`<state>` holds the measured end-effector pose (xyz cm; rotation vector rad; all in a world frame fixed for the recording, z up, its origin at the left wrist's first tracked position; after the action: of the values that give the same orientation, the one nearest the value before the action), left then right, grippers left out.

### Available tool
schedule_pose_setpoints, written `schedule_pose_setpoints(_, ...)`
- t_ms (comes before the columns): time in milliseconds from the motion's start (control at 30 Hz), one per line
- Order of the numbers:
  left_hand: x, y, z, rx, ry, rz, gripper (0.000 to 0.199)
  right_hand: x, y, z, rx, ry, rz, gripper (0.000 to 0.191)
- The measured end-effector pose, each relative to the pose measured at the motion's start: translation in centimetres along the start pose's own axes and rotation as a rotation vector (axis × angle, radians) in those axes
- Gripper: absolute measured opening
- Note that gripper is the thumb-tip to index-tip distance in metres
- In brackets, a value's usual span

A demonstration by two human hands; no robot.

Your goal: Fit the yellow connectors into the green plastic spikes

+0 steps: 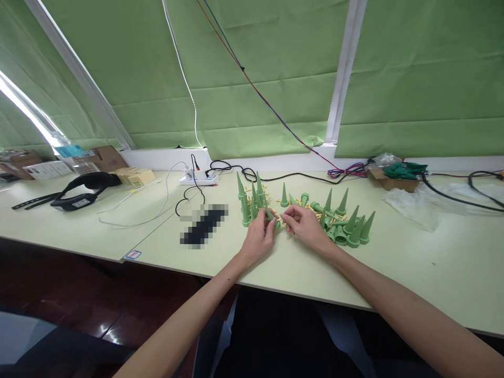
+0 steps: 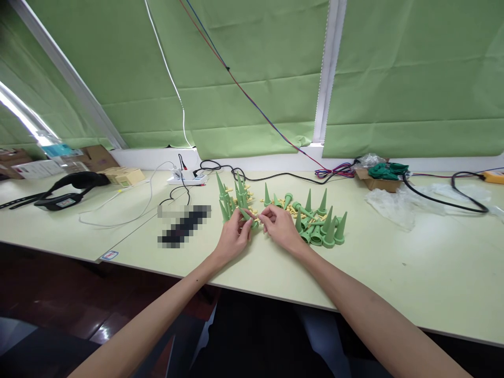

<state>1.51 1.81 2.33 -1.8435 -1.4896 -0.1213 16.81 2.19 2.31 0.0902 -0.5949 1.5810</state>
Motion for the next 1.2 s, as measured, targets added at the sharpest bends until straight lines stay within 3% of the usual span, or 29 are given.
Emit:
schedule_pose_setpoints(433,0.11,0.02,0.28,0.008,0.011,-0.048,0.01,-0.07,0.23,0.16,0.016,-0.016,0.017,0.02)
schedule_pose_setpoints(1200,-0.01,0.3,0.03,0.034,0.052,0.037,0.011,-0.29,0.23,0.28,-0.155,0.013,0.048,0.032)
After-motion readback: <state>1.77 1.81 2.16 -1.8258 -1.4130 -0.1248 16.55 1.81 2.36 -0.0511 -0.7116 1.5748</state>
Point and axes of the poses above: each hand's wrist, its own x-axis towards the middle knuckle, its own y-axis out of the palm, z = x × y, the point moved 4 cm from there along x, towards the middle knuckle, and after that the axes turned 4 degrees about -x, right-handed, at the moved point
